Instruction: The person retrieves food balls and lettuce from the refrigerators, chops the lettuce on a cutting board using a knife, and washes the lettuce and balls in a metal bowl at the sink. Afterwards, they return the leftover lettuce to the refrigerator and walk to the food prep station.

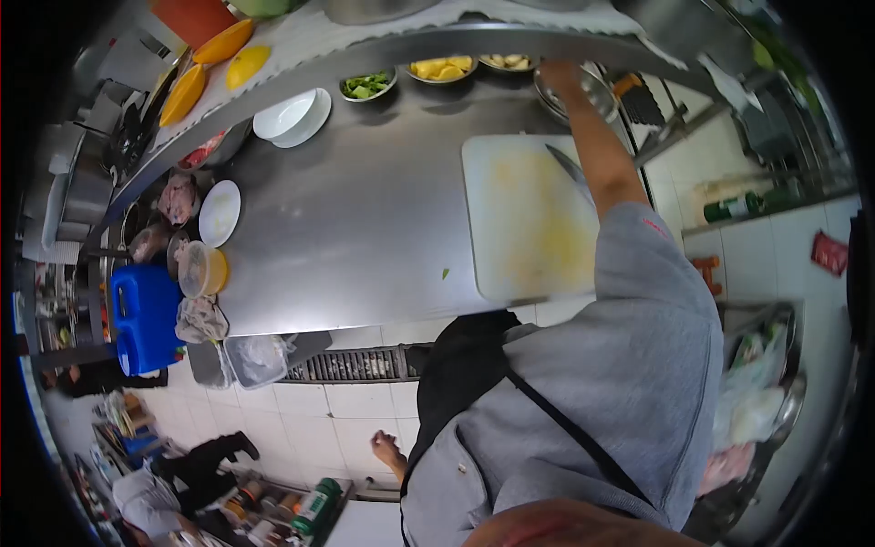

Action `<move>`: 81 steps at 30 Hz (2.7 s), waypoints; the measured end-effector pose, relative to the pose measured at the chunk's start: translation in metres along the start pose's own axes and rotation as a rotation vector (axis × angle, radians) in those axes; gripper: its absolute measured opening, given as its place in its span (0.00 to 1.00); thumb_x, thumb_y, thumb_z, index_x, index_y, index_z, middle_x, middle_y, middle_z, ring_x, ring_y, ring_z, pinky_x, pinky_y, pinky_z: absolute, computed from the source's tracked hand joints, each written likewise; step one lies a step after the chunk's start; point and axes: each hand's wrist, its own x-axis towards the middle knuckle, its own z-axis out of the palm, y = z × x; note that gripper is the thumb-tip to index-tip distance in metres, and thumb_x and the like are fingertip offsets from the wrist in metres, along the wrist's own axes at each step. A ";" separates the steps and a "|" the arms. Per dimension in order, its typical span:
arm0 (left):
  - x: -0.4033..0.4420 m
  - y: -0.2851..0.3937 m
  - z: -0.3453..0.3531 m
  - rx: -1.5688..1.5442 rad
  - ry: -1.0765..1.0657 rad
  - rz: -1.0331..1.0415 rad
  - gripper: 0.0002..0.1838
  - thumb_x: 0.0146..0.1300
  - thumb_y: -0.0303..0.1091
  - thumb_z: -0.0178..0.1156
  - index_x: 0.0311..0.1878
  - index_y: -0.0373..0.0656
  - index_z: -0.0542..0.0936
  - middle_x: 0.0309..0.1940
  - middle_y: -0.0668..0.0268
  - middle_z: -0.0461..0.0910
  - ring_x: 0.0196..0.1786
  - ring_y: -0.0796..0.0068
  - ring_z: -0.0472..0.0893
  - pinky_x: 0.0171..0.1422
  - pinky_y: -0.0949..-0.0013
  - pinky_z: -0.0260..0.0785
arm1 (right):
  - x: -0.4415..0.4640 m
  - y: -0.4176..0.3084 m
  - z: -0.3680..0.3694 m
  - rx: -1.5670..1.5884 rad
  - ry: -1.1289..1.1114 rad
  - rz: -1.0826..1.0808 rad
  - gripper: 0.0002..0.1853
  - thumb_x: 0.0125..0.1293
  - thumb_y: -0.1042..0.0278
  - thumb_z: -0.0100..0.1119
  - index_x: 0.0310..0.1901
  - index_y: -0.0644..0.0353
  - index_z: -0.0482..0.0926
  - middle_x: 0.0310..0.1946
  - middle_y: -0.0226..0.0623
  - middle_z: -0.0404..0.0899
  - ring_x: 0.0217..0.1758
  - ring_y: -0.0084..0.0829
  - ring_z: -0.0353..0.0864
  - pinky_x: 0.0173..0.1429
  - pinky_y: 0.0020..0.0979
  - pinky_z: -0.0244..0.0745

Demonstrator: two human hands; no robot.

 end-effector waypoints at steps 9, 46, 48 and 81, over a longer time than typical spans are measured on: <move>-0.189 -0.120 0.026 0.475 -0.153 -0.527 0.20 0.56 0.45 0.63 0.46 0.41 0.79 0.32 0.57 0.81 0.38 0.62 0.81 0.41 0.63 0.73 | 0.063 0.013 0.055 -0.150 -0.043 -0.176 0.13 0.62 0.65 0.51 0.43 0.59 0.81 0.46 0.44 0.81 0.51 0.45 0.79 0.53 0.46 0.74; 0.260 0.002 -0.299 0.190 -0.043 0.009 0.23 0.59 0.47 0.61 0.50 0.37 0.80 0.37 0.51 0.83 0.41 0.59 0.82 0.47 0.62 0.73 | -0.439 -0.650 -0.207 1.927 -0.910 -0.260 0.15 0.62 0.74 0.59 0.51 0.65 0.73 0.42 0.32 0.77 0.46 0.24 0.76 0.52 0.28 0.71; 0.276 0.007 -0.330 0.200 -0.035 -0.022 0.22 0.59 0.46 0.61 0.48 0.37 0.80 0.34 0.55 0.83 0.39 0.66 0.82 0.44 0.66 0.73 | -0.464 -0.723 -0.239 1.713 -1.072 -0.643 0.14 0.58 0.73 0.64 0.46 0.64 0.76 0.38 0.29 0.78 0.42 0.21 0.76 0.46 0.25 0.72; 0.898 0.479 -0.628 -0.204 -0.315 0.097 0.11 0.54 0.22 0.55 0.23 0.46 0.64 0.19 0.71 0.66 0.19 0.78 0.70 0.26 0.65 0.79 | -0.498 -1.442 -0.396 0.385 -0.636 -1.228 0.14 0.57 0.67 0.59 0.46 0.58 0.78 0.37 0.47 0.79 0.44 0.48 0.79 0.48 0.45 0.74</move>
